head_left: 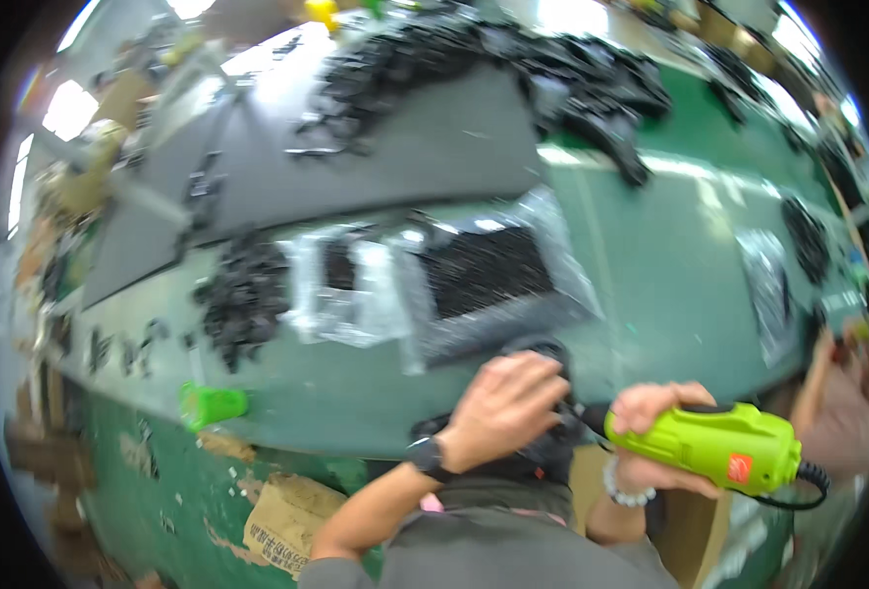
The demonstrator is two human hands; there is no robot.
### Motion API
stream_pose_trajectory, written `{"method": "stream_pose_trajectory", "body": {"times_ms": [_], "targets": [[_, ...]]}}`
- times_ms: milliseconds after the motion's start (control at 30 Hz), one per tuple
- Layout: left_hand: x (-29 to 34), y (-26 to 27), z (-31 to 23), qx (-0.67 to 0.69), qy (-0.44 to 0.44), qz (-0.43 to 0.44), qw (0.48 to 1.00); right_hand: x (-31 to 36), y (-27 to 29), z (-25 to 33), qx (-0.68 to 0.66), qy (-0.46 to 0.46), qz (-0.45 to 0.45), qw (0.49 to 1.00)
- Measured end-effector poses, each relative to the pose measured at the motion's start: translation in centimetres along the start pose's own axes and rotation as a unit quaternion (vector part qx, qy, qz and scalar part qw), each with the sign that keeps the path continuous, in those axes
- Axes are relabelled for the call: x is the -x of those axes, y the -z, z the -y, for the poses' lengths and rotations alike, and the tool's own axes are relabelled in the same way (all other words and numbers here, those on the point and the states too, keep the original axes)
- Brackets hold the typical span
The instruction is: Assembling bicycle seats by attaching components using an electric screwdriver.
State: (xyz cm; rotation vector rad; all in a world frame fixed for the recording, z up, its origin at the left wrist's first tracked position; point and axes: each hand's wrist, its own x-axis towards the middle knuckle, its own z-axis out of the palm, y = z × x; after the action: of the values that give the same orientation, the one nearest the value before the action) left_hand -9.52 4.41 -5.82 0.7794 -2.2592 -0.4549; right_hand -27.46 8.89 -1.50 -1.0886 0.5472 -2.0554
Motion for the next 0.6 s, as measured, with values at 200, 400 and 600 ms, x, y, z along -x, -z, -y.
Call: {"method": "stream_pose_trajectory", "body": {"times_ms": [200, 400, 600], "targets": [[3.5, -2.4, -2.6, 0.066, 0.012, 0.104, 0.992, 1.1, 1.8, 2.9, 0.117, 0.021, 0.037, 0.992], [5.0, -5.7, -2.5, 0.029, -0.018, 0.071, 0.997, 3.5, 3.0, 3.9, 0.135, 0.023, -0.007, 0.991], [5.4, -6.6, -2.3, -0.008, -0.048, 0.058, 0.997, 5.8, 5.1, 2.9, 0.03, 0.008, -0.073, 0.997]]}}
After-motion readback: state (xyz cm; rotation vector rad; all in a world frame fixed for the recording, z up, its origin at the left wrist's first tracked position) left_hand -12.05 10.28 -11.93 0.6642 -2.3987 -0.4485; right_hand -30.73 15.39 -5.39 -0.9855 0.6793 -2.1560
